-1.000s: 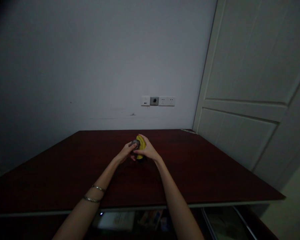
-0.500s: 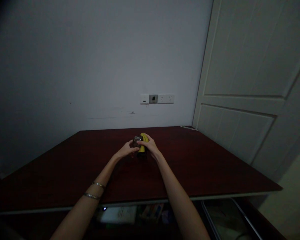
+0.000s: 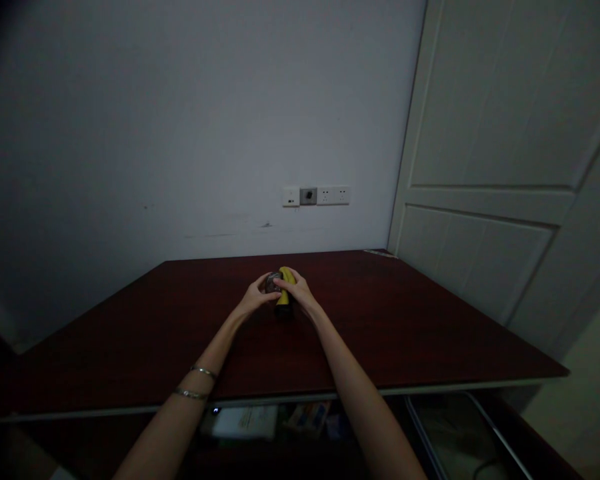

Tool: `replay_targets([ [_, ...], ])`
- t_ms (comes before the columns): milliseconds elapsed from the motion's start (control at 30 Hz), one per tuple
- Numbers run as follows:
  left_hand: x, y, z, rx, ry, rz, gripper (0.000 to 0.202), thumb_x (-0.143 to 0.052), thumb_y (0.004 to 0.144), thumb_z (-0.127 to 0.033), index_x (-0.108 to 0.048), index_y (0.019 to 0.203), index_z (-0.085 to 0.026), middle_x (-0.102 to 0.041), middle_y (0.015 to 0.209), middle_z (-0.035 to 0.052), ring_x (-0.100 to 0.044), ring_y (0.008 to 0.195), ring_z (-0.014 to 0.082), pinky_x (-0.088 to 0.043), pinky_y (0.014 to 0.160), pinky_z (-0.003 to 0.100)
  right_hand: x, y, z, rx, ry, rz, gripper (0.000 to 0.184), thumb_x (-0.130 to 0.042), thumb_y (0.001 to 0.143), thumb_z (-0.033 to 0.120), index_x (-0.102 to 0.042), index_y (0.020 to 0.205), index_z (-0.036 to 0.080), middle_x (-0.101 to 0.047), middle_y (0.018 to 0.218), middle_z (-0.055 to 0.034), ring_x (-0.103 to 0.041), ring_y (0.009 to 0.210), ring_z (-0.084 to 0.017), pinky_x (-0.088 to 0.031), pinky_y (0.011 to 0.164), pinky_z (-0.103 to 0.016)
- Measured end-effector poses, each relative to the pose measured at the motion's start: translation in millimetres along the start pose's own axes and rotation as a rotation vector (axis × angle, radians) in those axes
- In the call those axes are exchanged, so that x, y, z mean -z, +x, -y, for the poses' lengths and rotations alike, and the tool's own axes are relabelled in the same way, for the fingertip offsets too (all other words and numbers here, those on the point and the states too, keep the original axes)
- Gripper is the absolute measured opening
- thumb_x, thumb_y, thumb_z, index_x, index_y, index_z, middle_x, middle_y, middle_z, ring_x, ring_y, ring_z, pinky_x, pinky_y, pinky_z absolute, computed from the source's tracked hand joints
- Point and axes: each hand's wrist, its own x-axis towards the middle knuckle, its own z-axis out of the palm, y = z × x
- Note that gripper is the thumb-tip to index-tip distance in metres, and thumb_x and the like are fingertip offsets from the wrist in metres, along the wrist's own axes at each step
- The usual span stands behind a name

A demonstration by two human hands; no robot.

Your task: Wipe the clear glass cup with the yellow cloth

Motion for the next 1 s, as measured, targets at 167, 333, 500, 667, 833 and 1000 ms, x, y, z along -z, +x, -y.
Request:
replay_targets([
  [167,-3.8,-2.4,2.7,-0.027,-0.035,-0.007,0.075,-0.079,0.047,-0.017,-0.045,0.115,-0.013,-0.059,0.106,0.0108,-0.059,0.092,0.0192,-0.045,0.087,0.034,-0.4,5.2,-6.0,0.134,-0.105,-0.077,0.047,-0.064,0.064,0.043,-0.059,0.105,0.019,-0.061,0.11,-0.0076,-0.058,0.098,-0.02,-0.044,0.088,-0.033],
  [333,-8.4,-6.4,0.6,-0.028,-0.036,-0.072,0.076,-0.08,0.043,-0.016,-0.045,0.111,-0.014,-0.061,0.101,0.0085,-0.06,0.088,0.0185,-0.046,0.084,0.033,-1.6,6.5,-10.7,0.266,-0.171,-0.11,0.041,-0.058,0.07,0.045,-0.063,0.098,0.017,-0.064,0.104,-0.0081,-0.058,0.098,-0.021,-0.043,0.09,-0.036],
  [500,-8.0,-7.4,-1.7,-0.044,-0.038,-0.145,0.076,-0.08,0.041,-0.014,-0.045,0.109,-0.015,-0.059,0.103,0.0079,-0.059,0.09,0.0186,-0.046,0.083,0.033,-3.2,0.0,-4.6,0.347,-0.168,-0.031,0.033,-0.064,0.065,0.04,-0.067,0.089,0.018,-0.061,0.111,-0.0087,-0.056,0.103,-0.023,-0.041,0.093,-0.037],
  [667,-8.7,-8.4,-3.1,-0.074,-0.038,-0.094,0.075,-0.079,0.043,-0.014,-0.045,0.111,-0.016,-0.058,0.106,0.0076,-0.056,0.095,0.0188,-0.044,0.086,0.033,-3.0,-0.5,-1.4,0.36,-0.153,-0.038,0.03,-0.067,0.064,0.036,-0.068,0.088,0.018,-0.061,0.111,-0.0094,-0.056,0.104,-0.023,-0.041,0.094,-0.037],
  [833,-8.9,-8.5,-1.2,-0.087,-0.006,-0.042,0.079,-0.079,0.042,-0.013,-0.045,0.112,-0.016,-0.057,0.107,0.0075,-0.056,0.097,0.0195,-0.043,0.087,0.033,-1.9,0.6,-0.9,0.288,-0.135,-0.132,0.035,-0.067,0.063,0.036,-0.068,0.091,0.016,-0.063,0.108,-0.0103,-0.057,0.102,-0.024,-0.042,0.092,-0.038],
  [1000,-5.4,-6.6,-1.0,-0.086,0.031,-0.056,0.083,-0.079,0.04,-0.01,-0.043,0.115,-0.016,-0.057,0.108,0.0084,-0.055,0.097,0.0202,-0.043,0.087,0.033,-6.9,-11.1,8.9,0.39,-0.223,-0.019,0.026,-0.065,0.065,0.034,-0.069,0.086,0.02,-0.061,0.112,-0.0076,-0.056,0.105,-0.023,-0.041,0.094,-0.036],
])
